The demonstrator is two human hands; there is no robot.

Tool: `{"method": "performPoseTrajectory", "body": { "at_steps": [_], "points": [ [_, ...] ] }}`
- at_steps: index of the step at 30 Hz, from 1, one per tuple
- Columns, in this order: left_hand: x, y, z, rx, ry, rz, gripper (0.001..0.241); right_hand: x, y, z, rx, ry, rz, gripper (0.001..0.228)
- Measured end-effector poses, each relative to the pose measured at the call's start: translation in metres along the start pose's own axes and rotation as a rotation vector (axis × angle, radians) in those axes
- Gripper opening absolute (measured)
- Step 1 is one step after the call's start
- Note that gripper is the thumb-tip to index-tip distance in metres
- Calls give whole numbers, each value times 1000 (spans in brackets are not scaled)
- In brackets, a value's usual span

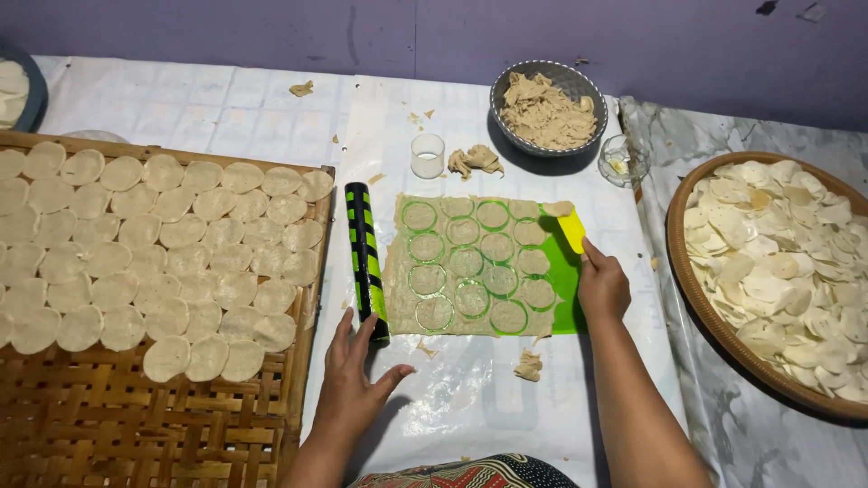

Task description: Preparing thin dough circles and placing them onto a wicker tray.

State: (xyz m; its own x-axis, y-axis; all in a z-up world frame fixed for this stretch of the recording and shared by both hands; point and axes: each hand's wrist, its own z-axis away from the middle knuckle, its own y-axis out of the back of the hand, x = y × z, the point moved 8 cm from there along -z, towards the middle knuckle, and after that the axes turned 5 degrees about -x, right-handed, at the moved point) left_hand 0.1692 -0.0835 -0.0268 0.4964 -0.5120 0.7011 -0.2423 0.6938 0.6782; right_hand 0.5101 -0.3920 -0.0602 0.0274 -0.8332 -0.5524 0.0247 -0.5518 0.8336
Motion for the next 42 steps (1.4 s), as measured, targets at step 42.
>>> {"method": "performPoseTrajectory", "body": {
  "at_steps": [42],
  "points": [
    [-205, 228, 52, 812, 409, 140, 53, -136, -55, 230, -485, 610, 454, 45]
  ]
}}
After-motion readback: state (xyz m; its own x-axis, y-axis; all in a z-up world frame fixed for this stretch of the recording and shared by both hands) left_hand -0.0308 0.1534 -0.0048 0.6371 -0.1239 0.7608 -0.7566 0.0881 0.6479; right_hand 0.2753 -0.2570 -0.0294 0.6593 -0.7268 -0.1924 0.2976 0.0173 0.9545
